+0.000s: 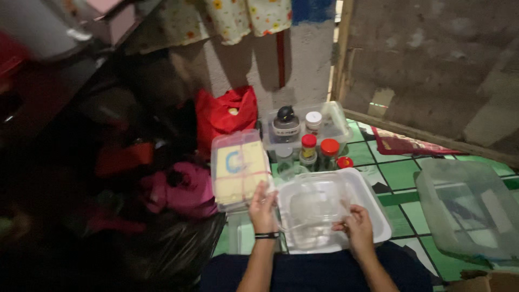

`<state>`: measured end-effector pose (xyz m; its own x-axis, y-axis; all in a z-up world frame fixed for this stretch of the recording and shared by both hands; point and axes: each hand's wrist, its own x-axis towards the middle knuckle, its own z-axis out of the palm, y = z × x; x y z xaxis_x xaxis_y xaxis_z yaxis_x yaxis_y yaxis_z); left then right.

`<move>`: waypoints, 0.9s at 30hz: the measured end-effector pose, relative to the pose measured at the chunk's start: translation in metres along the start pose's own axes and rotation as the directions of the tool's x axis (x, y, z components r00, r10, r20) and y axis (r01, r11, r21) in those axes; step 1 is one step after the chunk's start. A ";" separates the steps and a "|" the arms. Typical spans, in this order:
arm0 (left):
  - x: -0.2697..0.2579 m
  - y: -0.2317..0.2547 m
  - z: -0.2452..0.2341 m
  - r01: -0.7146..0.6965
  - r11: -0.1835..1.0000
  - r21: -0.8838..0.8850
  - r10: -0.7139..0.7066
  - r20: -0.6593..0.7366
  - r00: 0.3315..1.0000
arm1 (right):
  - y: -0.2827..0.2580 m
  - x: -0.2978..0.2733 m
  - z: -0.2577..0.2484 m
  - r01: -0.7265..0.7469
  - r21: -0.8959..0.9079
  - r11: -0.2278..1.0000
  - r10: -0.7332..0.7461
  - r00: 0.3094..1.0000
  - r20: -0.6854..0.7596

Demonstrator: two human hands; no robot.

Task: The person sits on the floor and organizes various household containers. They open and close several small jars and plastic containers, then stack them neatly into larger storage bins.

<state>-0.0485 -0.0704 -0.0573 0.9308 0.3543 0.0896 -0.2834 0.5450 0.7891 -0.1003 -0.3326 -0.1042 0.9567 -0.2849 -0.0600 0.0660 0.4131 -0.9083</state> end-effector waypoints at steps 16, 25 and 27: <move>-0.045 0.025 -0.001 0.171 0.985 0.035 -0.173 0.095 0.980 | -0.058 -0.067 0.054 -0.168 0.021 0.986 0.149 0.919 0.366; -0.053 0.011 0.001 -0.019 0.971 0.239 -0.046 0.265 0.963 | -0.044 -0.047 0.063 -0.344 -0.429 0.835 0.381 0.925 0.000; -0.058 0.016 0.009 -0.074 0.943 0.324 -0.013 0.258 0.966 | -0.036 -0.045 0.062 -0.153 -0.534 0.831 0.180 0.984 -0.001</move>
<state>-0.1046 -0.0888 -0.0440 0.9624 0.1388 0.2335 -0.2615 0.2411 0.9346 -0.1278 -0.2811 -0.0426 0.9526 -0.2073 -0.2227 -0.2426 -0.0755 -0.9672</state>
